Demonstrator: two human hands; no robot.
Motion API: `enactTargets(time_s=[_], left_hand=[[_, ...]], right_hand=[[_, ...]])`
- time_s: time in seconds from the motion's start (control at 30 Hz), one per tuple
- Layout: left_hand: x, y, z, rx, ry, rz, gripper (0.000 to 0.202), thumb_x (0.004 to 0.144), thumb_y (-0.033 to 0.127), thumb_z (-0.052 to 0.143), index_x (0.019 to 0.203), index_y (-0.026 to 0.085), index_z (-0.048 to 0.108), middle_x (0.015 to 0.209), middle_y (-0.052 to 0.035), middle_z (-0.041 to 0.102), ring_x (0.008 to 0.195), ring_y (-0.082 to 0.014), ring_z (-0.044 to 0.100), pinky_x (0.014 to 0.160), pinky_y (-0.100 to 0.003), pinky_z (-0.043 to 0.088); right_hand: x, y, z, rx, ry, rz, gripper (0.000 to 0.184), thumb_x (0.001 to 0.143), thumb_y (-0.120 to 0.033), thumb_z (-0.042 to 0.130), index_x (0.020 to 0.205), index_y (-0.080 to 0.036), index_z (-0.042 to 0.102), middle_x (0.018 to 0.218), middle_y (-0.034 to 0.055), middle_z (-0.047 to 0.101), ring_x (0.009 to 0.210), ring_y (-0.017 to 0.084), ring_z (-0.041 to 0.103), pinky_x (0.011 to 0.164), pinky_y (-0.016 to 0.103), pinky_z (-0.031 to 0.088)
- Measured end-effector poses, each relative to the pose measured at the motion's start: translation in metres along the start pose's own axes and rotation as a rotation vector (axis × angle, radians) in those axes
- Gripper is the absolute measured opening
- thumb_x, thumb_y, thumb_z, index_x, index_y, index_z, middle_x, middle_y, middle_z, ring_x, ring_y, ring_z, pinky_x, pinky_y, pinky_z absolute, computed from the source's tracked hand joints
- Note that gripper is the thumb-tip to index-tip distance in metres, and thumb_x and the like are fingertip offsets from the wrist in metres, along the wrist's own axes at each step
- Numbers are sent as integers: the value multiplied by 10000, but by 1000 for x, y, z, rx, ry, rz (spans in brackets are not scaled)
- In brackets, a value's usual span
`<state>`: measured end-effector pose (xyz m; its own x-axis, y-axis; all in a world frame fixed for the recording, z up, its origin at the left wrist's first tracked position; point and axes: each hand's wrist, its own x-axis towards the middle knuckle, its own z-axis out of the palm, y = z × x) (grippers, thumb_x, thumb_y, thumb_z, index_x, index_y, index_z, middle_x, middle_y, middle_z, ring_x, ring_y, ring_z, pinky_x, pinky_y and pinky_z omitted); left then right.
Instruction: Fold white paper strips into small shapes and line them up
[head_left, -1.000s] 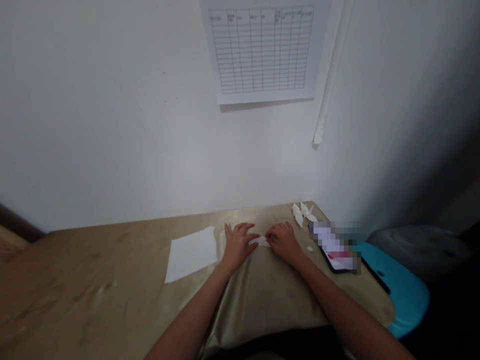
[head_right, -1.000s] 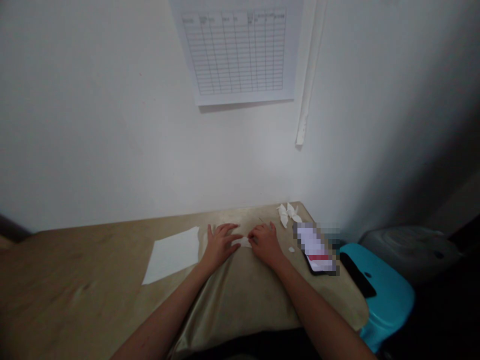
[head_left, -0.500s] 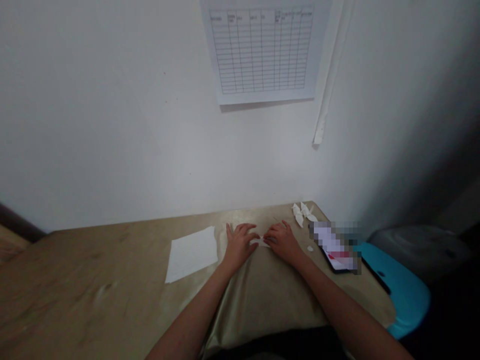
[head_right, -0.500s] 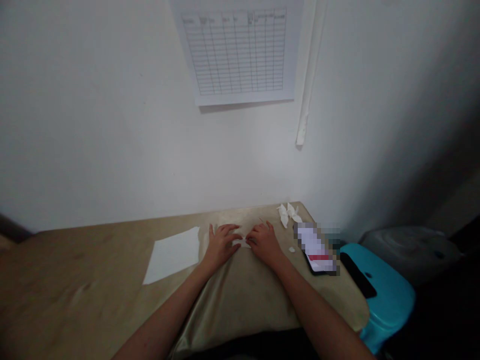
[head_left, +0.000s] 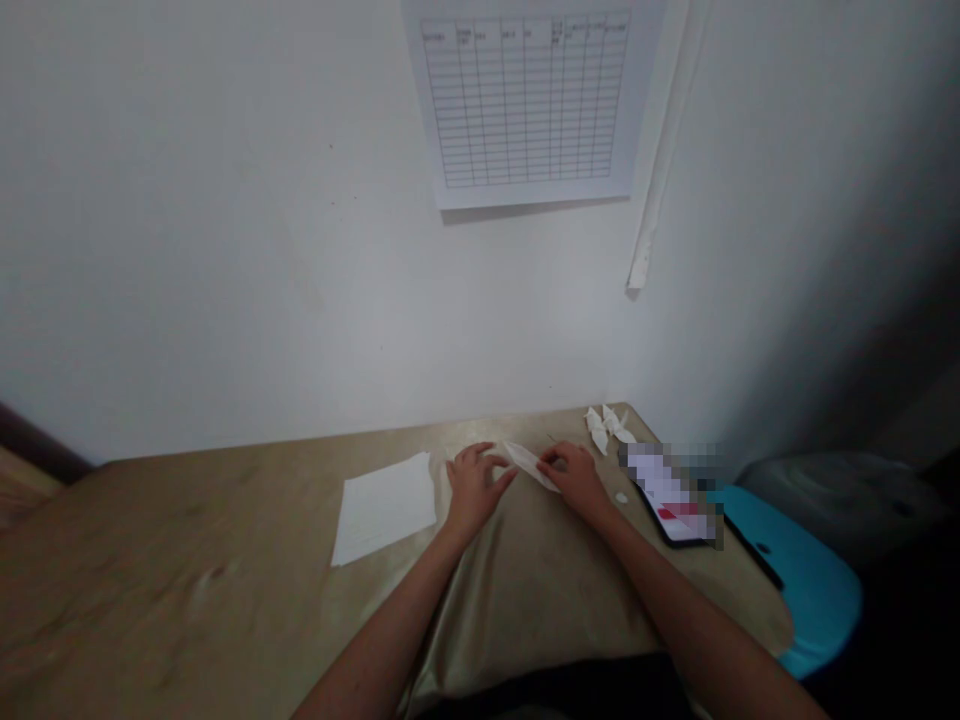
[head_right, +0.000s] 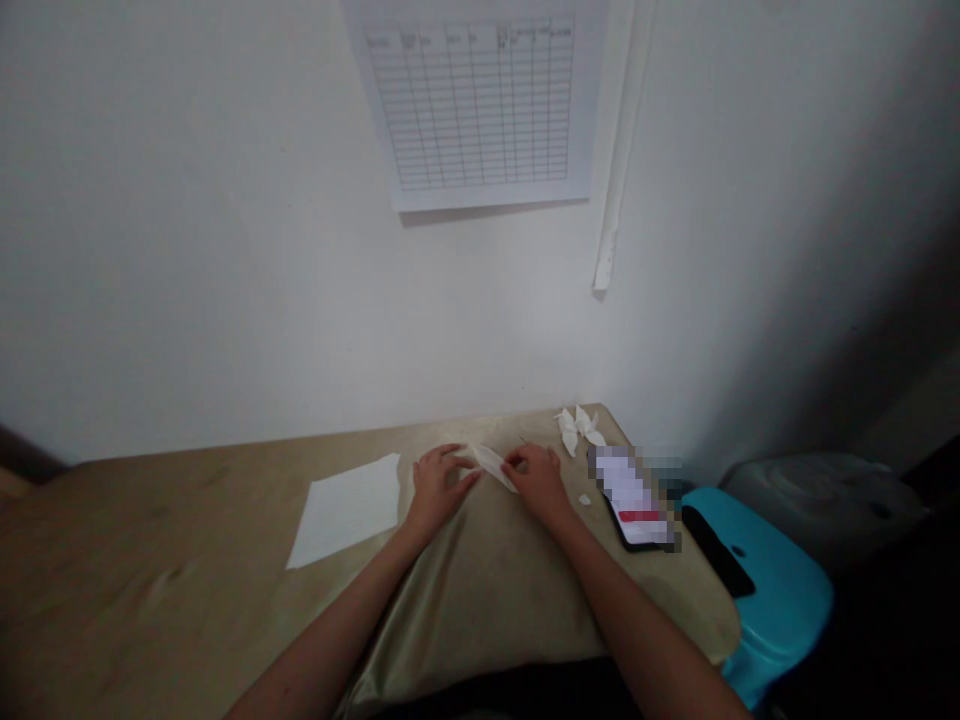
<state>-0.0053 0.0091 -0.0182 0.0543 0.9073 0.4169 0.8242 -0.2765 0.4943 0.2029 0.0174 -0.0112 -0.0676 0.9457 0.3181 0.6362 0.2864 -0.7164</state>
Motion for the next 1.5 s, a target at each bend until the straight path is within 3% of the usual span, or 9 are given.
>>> enactTargets(time_s=[0.07,0.2,0.67,0.93,1.2,1.5], left_hand=[[0,2,1,-44,-34,-1,103,838,379,738,890,296,769,1305,-31,648,1301,-289,488,1132,-593,291],[-1,8,1,-124,-44,-13,94,848,350,727,914,319,786,1296,-18,666,1294,-278,510,1131,-565,323],[5,7,-1,-199,-7,12,101,844,297,719,904,301,800,1244,-23,708,1212,-245,596,1094,-489,418],[4,8,3,-214,-36,28,105,840,314,724,902,297,806,1275,-22,703,1219,-252,593,1097,-495,418],[4,8,2,-231,-99,13,145,873,324,670,918,301,806,1324,-21,675,1261,-271,559,1116,-527,389],[7,5,1,-306,-123,-6,124,850,344,687,889,305,798,1331,-10,669,1266,-272,562,1116,-533,388]], right_hand=[[1,0,1,72,23,30,127,826,-316,653,828,-201,707,909,53,735,911,214,658,946,383,441],[0,-4,3,182,31,54,160,820,-344,650,821,-197,710,880,57,743,875,213,667,863,342,480],[-6,-7,13,172,-21,-24,154,827,-317,644,861,-213,752,921,55,769,930,235,682,936,395,473],[-5,-5,14,269,-13,-1,189,818,-352,647,882,-206,749,943,65,764,939,243,683,926,396,489],[-5,-6,13,340,-2,62,304,764,-314,686,1026,-169,741,924,77,762,909,248,699,918,404,507],[-4,-4,14,376,3,56,292,753,-340,703,994,-182,749,929,73,763,905,245,697,920,401,500]])
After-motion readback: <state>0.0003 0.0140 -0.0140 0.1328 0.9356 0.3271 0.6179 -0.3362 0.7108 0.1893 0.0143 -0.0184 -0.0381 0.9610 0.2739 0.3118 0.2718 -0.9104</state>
